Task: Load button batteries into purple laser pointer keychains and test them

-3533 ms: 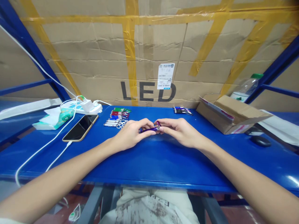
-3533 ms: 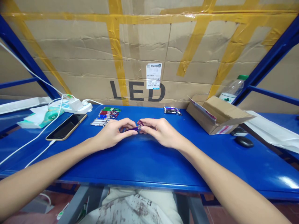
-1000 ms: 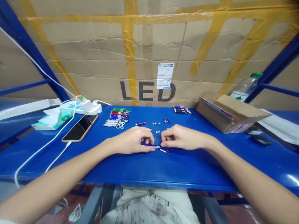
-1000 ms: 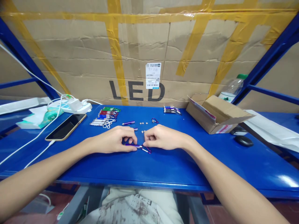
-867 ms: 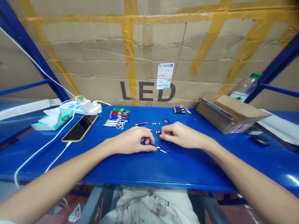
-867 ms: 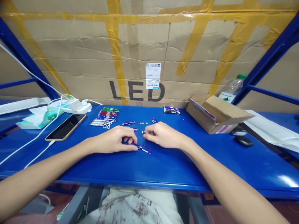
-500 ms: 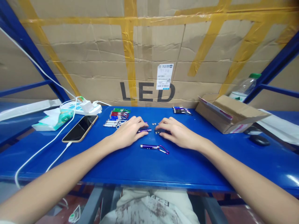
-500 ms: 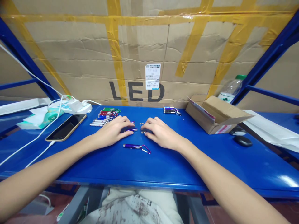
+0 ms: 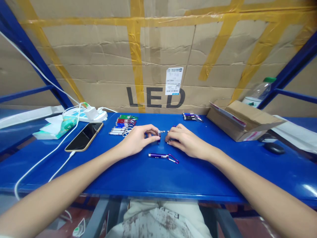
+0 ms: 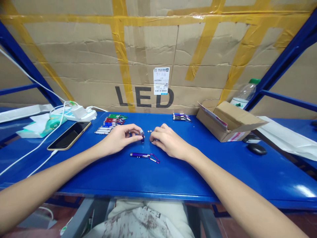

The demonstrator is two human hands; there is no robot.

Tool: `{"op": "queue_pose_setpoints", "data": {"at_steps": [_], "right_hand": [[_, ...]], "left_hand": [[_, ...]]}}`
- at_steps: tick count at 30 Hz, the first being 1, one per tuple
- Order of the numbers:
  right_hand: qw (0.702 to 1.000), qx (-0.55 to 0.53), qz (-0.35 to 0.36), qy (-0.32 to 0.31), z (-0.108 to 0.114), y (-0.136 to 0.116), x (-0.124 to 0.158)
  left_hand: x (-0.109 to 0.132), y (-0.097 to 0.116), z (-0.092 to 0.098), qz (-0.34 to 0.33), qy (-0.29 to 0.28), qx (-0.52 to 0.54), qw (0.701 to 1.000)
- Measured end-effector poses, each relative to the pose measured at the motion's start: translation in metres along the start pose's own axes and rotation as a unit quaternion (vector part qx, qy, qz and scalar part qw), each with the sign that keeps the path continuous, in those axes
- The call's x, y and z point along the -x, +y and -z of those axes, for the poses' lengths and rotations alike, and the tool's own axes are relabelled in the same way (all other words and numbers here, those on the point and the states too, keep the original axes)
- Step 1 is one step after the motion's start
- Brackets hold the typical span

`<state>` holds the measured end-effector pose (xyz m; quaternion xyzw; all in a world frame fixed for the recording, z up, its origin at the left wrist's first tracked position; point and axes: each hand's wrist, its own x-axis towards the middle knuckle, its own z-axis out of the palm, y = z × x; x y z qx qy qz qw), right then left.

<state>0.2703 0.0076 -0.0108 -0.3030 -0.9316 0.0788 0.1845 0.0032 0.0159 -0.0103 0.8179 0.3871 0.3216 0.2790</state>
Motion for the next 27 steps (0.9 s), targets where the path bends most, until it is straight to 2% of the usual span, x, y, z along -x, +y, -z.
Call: {"op": "queue_pose_setpoints", "data": {"at_steps": [6, 13, 18, 27], "right_hand": [[1.0, -0.021, -0.01, 0.005, 0.0019, -0.0017, -0.0005], [0.998, -0.05, -0.026, -0.014, 0.007, -0.0015, -0.002], [0.998, -0.054, -0.03, 0.008, 0.0066, -0.0023, -0.0018], [0.999, -0.042, -0.027, 0.01, 0.0054, -0.0044, -0.0025]], "left_hand": [[0.0014, -0.0014, -0.0039, 0.005, -0.026, 0.026, 0.999], [0.002, -0.0017, -0.0027, 0.012, -0.024, 0.017, 0.999], [0.0017, -0.0023, -0.0021, 0.007, -0.028, 0.022, 0.999], [0.0022, 0.0002, -0.0013, 0.005, -0.032, 0.015, 0.999]]}}
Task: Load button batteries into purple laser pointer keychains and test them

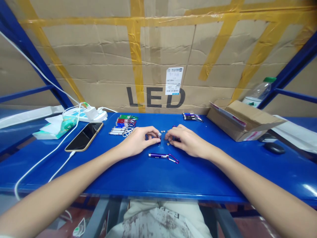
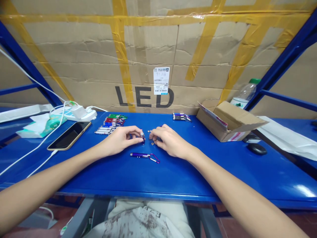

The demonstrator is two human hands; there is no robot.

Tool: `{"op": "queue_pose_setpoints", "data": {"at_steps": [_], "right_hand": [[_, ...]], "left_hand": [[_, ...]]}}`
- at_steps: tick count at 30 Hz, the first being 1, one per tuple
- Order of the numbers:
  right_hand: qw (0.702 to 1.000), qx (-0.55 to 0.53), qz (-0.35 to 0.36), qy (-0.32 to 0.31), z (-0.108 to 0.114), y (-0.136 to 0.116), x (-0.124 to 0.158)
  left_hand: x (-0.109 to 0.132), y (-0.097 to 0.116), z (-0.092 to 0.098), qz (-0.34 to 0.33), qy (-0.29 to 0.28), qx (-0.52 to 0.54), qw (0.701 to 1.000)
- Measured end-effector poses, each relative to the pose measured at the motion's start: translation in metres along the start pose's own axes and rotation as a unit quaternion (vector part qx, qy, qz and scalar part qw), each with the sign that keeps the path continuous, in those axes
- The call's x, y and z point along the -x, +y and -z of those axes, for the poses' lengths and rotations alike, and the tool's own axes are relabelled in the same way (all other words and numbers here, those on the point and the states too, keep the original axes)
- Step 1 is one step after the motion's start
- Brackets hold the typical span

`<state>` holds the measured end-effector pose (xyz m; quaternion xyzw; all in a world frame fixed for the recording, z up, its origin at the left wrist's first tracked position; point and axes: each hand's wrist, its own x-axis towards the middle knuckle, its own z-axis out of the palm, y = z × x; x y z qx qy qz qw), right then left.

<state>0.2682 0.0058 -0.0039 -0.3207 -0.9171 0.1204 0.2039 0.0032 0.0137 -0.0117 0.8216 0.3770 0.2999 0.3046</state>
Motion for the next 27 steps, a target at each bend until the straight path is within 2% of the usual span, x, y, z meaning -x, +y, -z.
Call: {"op": "queue_pose_setpoints", "data": {"at_steps": [9, 14, 17, 27], "right_hand": [[0.999, -0.013, -0.021, -0.03, 0.006, 0.003, 0.0], [0.999, 0.035, -0.018, -0.005, 0.007, 0.009, 0.004], [0.998, 0.054, -0.023, -0.017, 0.007, 0.011, 0.005], [0.999, 0.02, -0.004, -0.025, 0.005, 0.006, 0.003]], "left_hand": [[0.0, 0.0, 0.001, -0.002, -0.001, -0.006, 1.0], [0.0, 0.002, 0.001, -0.004, -0.004, 0.0, 1.0], [0.0, 0.002, 0.001, -0.001, -0.005, -0.004, 1.0], [0.0, 0.002, 0.001, -0.004, -0.004, -0.004, 1.0]]}}
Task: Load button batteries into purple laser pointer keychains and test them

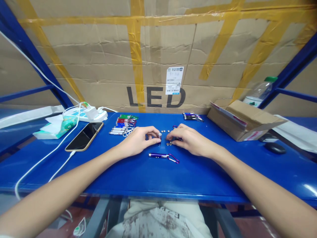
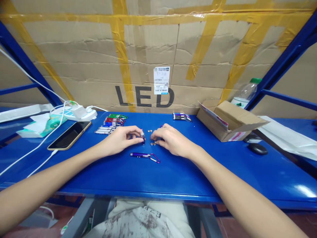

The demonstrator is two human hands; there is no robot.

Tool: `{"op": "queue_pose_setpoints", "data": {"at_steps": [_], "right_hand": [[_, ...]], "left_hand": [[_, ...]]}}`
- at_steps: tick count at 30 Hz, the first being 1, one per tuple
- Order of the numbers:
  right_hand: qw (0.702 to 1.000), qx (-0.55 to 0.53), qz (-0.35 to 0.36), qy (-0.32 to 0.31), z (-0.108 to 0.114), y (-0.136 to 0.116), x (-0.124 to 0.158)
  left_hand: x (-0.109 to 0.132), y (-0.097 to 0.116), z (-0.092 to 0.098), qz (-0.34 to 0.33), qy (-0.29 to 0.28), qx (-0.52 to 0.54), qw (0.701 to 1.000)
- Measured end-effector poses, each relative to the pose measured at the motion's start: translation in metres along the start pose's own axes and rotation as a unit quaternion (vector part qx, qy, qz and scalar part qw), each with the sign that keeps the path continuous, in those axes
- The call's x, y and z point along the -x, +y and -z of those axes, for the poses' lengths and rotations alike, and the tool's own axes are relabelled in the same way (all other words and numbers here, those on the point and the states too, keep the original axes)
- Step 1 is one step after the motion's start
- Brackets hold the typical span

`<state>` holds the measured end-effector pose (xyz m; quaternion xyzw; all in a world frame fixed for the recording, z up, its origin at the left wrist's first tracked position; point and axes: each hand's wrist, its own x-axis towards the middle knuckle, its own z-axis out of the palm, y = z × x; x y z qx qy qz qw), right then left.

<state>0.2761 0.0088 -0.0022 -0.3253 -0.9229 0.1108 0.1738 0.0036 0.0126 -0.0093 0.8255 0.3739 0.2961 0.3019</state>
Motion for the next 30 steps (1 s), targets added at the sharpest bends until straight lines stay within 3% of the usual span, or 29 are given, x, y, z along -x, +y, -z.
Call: {"op": "queue_pose_setpoints", "data": {"at_steps": [15, 30], "right_hand": [[1.0, -0.019, -0.005, -0.009, 0.0045, -0.0031, -0.0007], [0.998, -0.017, -0.06, -0.011, 0.0015, -0.0014, 0.0035]], "left_hand": [[0.0002, -0.0008, 0.0004, 0.0, 0.002, -0.002, 1.0], [0.0009, 0.0027, -0.0015, 0.007, -0.014, 0.013, 1.0]]}}
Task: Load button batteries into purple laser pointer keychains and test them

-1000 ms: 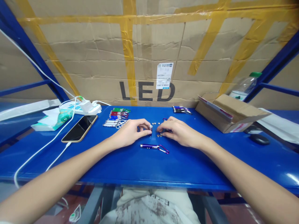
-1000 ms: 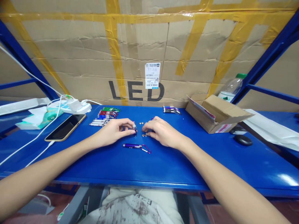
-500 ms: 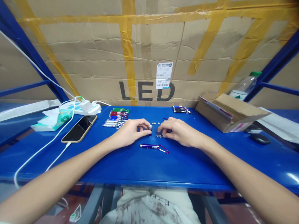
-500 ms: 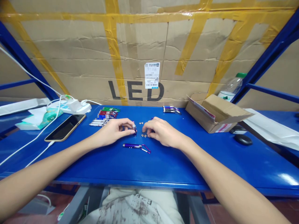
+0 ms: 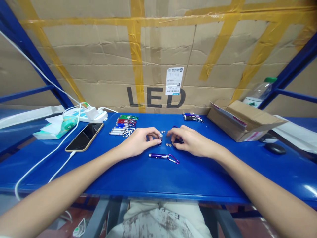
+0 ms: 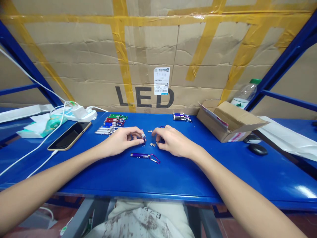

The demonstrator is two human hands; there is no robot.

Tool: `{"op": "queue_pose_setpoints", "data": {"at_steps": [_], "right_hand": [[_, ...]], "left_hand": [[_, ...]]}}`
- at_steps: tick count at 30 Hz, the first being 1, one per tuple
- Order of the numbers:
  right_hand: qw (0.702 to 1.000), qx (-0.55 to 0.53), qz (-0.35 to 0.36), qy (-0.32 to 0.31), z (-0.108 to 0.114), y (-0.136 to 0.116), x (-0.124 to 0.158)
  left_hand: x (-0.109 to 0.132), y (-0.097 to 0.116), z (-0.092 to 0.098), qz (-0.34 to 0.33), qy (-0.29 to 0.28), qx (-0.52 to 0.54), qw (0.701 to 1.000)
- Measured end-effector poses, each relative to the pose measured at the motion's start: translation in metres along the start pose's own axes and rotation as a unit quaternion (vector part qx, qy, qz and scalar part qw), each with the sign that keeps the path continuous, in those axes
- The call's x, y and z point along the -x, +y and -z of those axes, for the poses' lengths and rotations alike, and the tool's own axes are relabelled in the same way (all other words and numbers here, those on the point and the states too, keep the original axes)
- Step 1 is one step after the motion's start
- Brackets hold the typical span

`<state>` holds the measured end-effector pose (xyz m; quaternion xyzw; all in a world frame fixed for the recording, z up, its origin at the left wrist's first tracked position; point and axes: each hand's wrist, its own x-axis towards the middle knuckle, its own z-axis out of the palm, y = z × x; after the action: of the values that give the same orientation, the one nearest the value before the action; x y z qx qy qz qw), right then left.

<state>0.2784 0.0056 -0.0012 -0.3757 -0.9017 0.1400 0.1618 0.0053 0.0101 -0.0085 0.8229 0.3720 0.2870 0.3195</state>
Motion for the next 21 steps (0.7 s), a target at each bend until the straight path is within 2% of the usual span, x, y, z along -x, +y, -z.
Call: {"op": "queue_pose_setpoints", "data": {"at_steps": [5, 9, 14, 21], "right_hand": [[1.0, 0.002, 0.003, 0.006, -0.003, 0.001, 0.0], [0.997, -0.018, 0.02, 0.069, -0.002, -0.008, -0.001], [0.985, -0.086, 0.061, 0.139, 0.0, -0.023, -0.001], [0.981, -0.091, 0.083, 0.151, -0.005, -0.025, -0.001]], "left_hand": [[0.001, 0.0, -0.001, -0.006, -0.007, -0.009, 1.0], [0.002, 0.0, -0.001, -0.023, -0.006, -0.034, 0.999], [0.004, 0.002, 0.001, -0.082, -0.014, -0.093, 0.992], [0.005, 0.003, 0.0, -0.128, -0.017, -0.115, 0.985]]}}
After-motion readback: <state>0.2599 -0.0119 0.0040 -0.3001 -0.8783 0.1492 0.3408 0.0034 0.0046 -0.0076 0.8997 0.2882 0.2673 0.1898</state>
